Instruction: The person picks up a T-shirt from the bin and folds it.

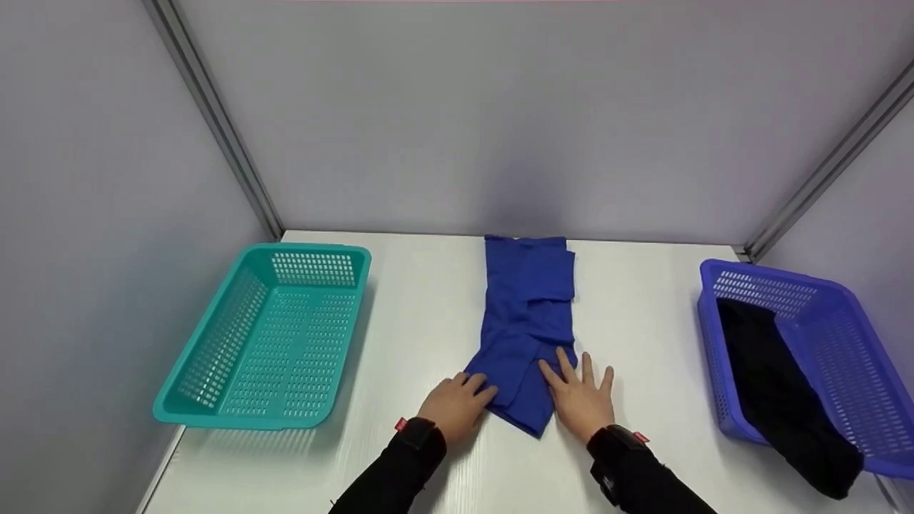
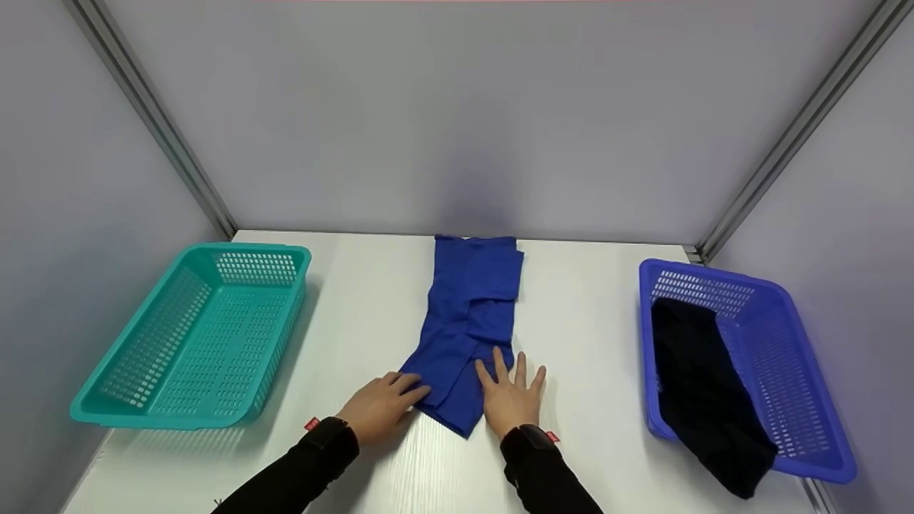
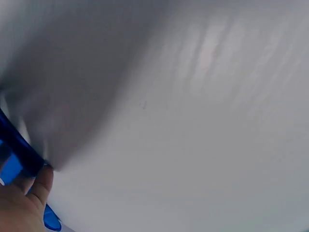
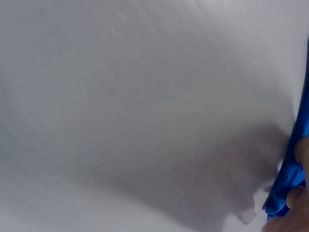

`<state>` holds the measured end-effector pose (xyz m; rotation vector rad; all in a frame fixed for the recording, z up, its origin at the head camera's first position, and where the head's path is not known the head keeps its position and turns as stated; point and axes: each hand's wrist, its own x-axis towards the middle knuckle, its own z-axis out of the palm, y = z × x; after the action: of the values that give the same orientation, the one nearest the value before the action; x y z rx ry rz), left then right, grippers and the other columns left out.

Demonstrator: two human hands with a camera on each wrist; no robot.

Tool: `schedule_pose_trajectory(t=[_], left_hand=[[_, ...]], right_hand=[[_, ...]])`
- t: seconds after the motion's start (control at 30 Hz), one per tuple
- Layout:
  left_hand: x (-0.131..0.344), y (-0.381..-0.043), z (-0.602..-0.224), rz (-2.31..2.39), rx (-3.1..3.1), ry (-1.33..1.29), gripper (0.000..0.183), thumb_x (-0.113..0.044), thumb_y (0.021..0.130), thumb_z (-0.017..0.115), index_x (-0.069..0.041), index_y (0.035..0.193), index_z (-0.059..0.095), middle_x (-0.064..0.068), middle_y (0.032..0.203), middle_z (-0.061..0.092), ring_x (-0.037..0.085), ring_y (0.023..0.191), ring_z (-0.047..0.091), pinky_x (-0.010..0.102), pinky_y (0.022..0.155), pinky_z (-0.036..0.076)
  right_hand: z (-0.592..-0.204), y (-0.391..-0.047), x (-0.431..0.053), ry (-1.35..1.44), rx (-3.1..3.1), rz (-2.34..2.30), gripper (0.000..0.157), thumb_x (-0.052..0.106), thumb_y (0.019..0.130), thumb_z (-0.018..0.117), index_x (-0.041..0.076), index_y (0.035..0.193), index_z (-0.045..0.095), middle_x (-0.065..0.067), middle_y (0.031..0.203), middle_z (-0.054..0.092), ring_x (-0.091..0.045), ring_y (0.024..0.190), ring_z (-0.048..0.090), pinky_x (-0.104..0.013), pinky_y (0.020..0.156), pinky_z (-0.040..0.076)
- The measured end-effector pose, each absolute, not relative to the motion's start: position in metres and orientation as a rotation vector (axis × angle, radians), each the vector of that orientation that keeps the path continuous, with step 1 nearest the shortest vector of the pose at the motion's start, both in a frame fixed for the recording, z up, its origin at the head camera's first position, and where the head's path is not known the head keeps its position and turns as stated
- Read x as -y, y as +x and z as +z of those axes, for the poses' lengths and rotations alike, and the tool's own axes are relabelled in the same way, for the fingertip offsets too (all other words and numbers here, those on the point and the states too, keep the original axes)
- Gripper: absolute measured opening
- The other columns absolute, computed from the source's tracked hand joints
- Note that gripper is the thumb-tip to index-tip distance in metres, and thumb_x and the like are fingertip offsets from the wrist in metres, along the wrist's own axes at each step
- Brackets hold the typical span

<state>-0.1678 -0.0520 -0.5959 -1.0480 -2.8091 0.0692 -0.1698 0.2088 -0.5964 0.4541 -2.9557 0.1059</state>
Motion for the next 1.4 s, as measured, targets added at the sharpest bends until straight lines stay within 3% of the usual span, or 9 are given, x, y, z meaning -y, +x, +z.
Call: schedule_pose_trajectory(t=[0.23, 0.33, 0.47, 0.73, 0.93, 1.03, 1.17, 1.27, 1.4], left_hand=[[0.053, -0.164, -0.599, 0.126, 2.711, -1.049, 0.02, -0.016, 0.092, 0.073, -0.015, 0.112, 0.071, 0.004, 0.104, 0.059, 0.02, 0.091, 0.058, 0.029, 0.067, 0.054], [0.052, -0.162, -0.596, 0.228, 2.643, -1.095, 0.01, -0.017, 0.093, 0.072, -0.014, 0.102, 0.069, 0.002, 0.099, 0.06, 0.018, 0.086, 0.058, 0.027, 0.06, 0.052], [0.047, -0.16, -0.59, 0.267, 2.596, -1.089, 0.013, -0.025, 0.094, 0.072, -0.015, 0.101, 0.066, 0.0, 0.1, 0.061, 0.016, 0.087, 0.058, 0.027, 0.06, 0.051], [0.034, -0.158, -0.571, -0.2, 2.559, -1.091, 0.025, -0.018, 0.083, 0.078, -0.013, 0.098, 0.059, -0.001, 0.089, 0.057, 0.014, 0.07, 0.058, 0.026, 0.052, 0.048], [0.045, -0.161, -0.564, -0.203, 2.506, -1.307, 0.041, -0.002, 0.083, 0.08, -0.013, 0.118, 0.063, -0.001, 0.098, 0.058, 0.014, 0.083, 0.059, 0.024, 0.068, 0.052], [0.05, -0.163, -0.563, -0.229, 2.432, -1.293, 0.031, 0.003, 0.081, 0.078, -0.012, 0.106, 0.066, -0.002, 0.093, 0.062, 0.013, 0.08, 0.06, 0.025, 0.07, 0.051], [0.052, -0.165, -0.558, -0.424, 2.412, -1.242, 0.017, -0.004, 0.084, 0.08, -0.012, 0.095, 0.071, -0.002, 0.091, 0.072, 0.018, 0.094, 0.069, 0.031, 0.083, 0.054], [0.051, -0.164, -0.549, -0.701, 2.513, -1.229, 0.014, -0.005, 0.087, 0.078, -0.01, 0.098, 0.072, 0.0, 0.097, 0.075, 0.019, 0.103, 0.071, 0.032, 0.091, 0.055], [0.049, -0.16, -0.538, -1.078, 2.675, -1.183, 0.017, -0.002, 0.092, 0.072, -0.009, 0.108, 0.072, 0.001, 0.101, 0.076, 0.009, 0.092, 0.07, 0.026, 0.083, 0.056]], right_hand=[[-0.597, -0.16, -0.197, 0.766, 2.788, 0.239, 0.039, 0.028, 0.096, 0.074, 0.005, 0.128, 0.068, -0.02, 0.132, 0.06, -0.045, 0.127, 0.054, -0.068, 0.103, 0.039], [-0.597, -0.15, -0.192, 0.947, 2.821, 0.277, 0.053, 0.048, 0.095, 0.071, 0.008, 0.13, 0.067, -0.013, 0.123, 0.058, -0.038, 0.119, 0.055, -0.061, 0.097, 0.043], [-0.598, -0.139, -0.189, 1.003, 2.934, 0.285, 0.074, 0.064, 0.09, 0.068, 0.012, 0.142, 0.06, -0.013, 0.132, 0.055, -0.038, 0.125, 0.051, -0.062, 0.098, 0.042], [-0.593, -0.137, -0.197, 0.897, 2.851, 0.319, 0.064, 0.019, 0.079, 0.078, 0.003, 0.138, 0.059, -0.014, 0.127, 0.064, -0.034, 0.118, 0.062, -0.055, 0.102, 0.047], [-0.584, -0.14, -0.221, 0.73, 2.701, 0.484, 0.048, -0.002, 0.072, 0.079, 0.005, 0.115, 0.061, -0.011, 0.096, 0.073, -0.027, 0.084, 0.071, -0.043, 0.075, 0.057], [-0.578, -0.142, -0.236, 0.768, 2.625, 0.589, 0.038, -0.006, 0.074, 0.079, 0.01, 0.104, 0.061, -0.005, 0.089, 0.074, -0.019, 0.076, 0.071, -0.038, 0.065, 0.056], [-0.567, -0.142, -0.251, 0.829, 2.62, 0.816, 0.03, -0.005, 0.081, 0.078, 0.014, 0.101, 0.066, 0.0, 0.095, 0.076, -0.012, 0.081, 0.071, -0.035, 0.067, 0.056], [-0.557, -0.143, -0.259, 0.805, 2.663, 1.055, 0.023, -0.001, 0.087, 0.076, 0.017, 0.101, 0.072, 0.005, 0.1, 0.077, -0.01, 0.091, 0.071, -0.034, 0.076, 0.057], [-0.543, -0.144, -0.267, 0.77, 2.734, 1.348, 0.014, 0.008, 0.095, 0.073, 0.02, 0.102, 0.074, 0.007, 0.1, 0.076, -0.008, 0.093, 0.069, -0.027, 0.079, 0.055]])
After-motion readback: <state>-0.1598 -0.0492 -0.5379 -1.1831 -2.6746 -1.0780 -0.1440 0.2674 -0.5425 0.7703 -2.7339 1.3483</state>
